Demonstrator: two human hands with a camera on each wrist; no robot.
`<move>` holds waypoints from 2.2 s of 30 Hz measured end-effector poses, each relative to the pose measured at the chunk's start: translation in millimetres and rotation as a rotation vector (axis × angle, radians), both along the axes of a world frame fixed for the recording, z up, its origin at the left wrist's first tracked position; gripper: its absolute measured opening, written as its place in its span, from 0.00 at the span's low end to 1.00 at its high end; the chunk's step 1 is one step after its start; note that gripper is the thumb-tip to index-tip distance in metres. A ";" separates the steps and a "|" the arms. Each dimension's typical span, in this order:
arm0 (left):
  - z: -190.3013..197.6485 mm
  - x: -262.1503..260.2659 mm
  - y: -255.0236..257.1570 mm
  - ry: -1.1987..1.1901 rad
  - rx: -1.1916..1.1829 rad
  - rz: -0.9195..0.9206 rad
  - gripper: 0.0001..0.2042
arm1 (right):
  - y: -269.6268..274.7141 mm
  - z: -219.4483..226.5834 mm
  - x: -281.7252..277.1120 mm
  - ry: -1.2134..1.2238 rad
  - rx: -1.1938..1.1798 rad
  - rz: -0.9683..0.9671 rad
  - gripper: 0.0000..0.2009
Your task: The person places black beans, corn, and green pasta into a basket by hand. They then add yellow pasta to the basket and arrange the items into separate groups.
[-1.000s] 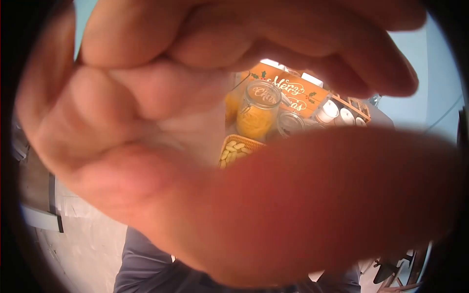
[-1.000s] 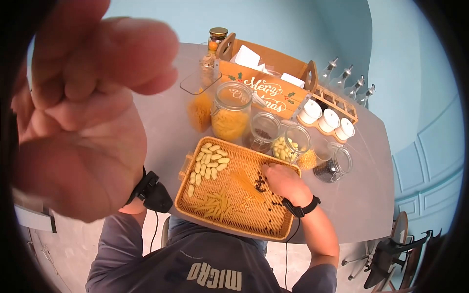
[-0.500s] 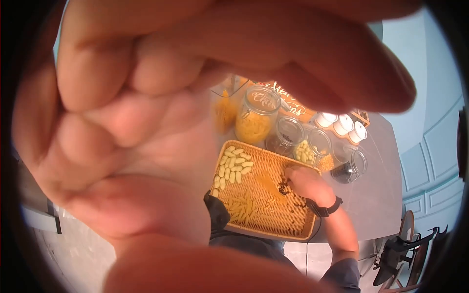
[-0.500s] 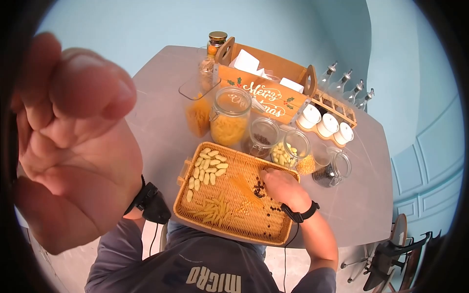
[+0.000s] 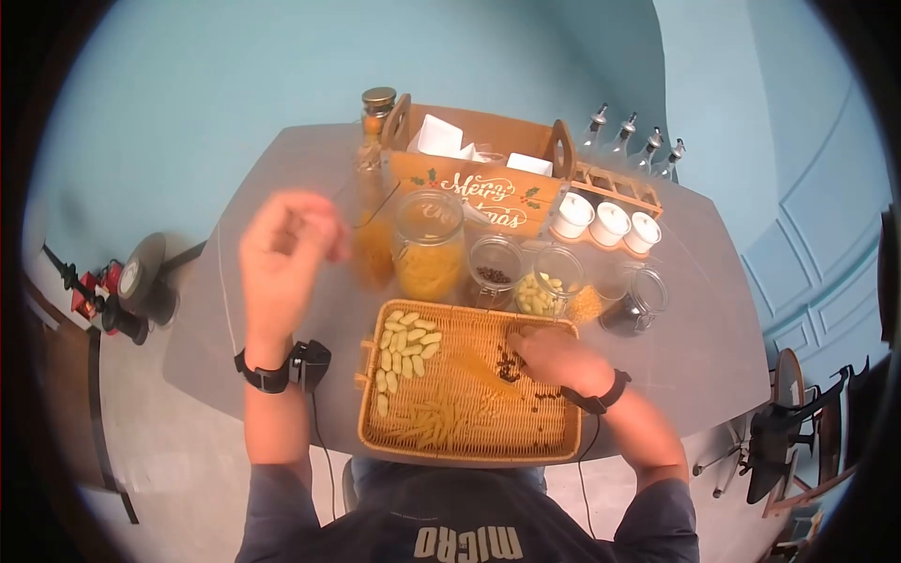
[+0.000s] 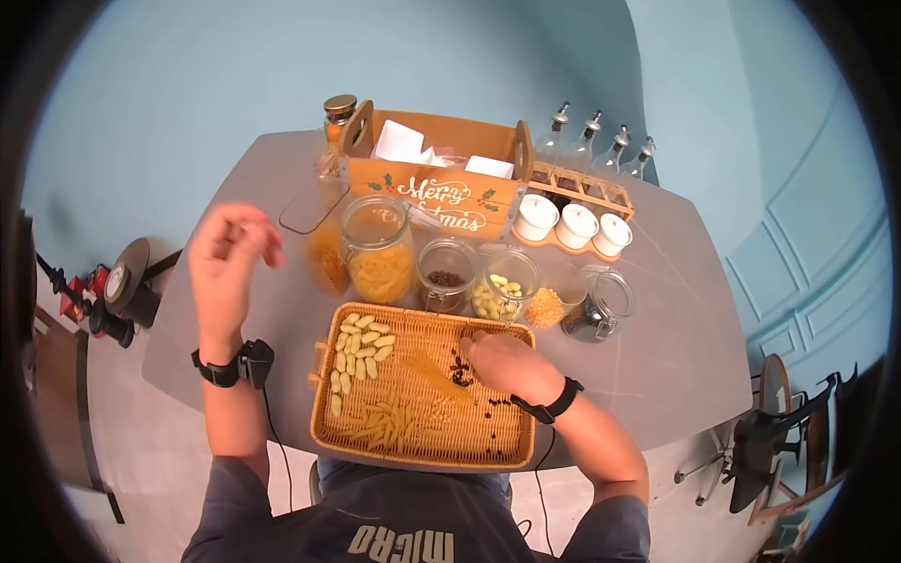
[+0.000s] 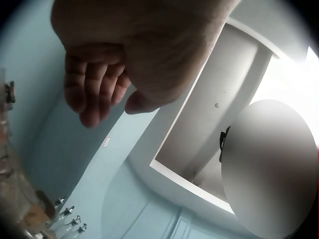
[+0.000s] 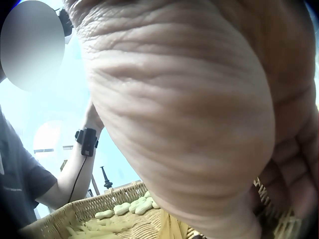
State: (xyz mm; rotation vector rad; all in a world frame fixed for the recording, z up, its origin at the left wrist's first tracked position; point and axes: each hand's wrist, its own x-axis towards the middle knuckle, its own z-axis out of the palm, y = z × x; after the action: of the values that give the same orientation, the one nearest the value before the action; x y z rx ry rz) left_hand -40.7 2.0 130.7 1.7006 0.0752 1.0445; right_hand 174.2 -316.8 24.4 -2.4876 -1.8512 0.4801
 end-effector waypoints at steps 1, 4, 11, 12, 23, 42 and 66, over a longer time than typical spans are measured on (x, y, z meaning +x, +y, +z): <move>-12.1 1.3 2.7 0.130 -0.009 -0.014 0.07 | 0.2 -3.1 0.7 0.008 0.009 0.006 0.10; -44.2 0.2 14.1 0.517 0.149 -0.059 0.06 | -0.2 -13.9 5.5 0.046 0.017 0.017 0.10; -101.5 3.1 30.7 0.760 0.135 -0.213 0.06 | 0.0 -20.8 11.7 0.091 -0.020 0.021 0.11; -106.2 3.1 31.9 0.762 0.129 -0.217 0.07 | 0.9 -18.5 10.6 0.091 -0.019 0.015 0.11; -127.3 8.3 38.7 0.737 0.187 -0.112 0.09 | 0.7 -5.6 14.1 0.071 -0.009 -0.064 0.05; -127.2 7.6 42.0 0.685 0.312 0.004 0.10 | 5.3 -5.8 6.8 -0.010 -0.062 -0.045 0.08; -113.7 3.0 35.7 0.671 0.430 0.062 0.10 | 37.8 99.9 27.8 0.014 0.384 -0.116 0.04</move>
State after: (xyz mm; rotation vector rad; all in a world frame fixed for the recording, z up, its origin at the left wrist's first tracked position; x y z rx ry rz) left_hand -37.7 37.7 17.0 2.3997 0.3546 0.5092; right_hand 202.1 -279.0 124.3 -2.3051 -1.5990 0.1223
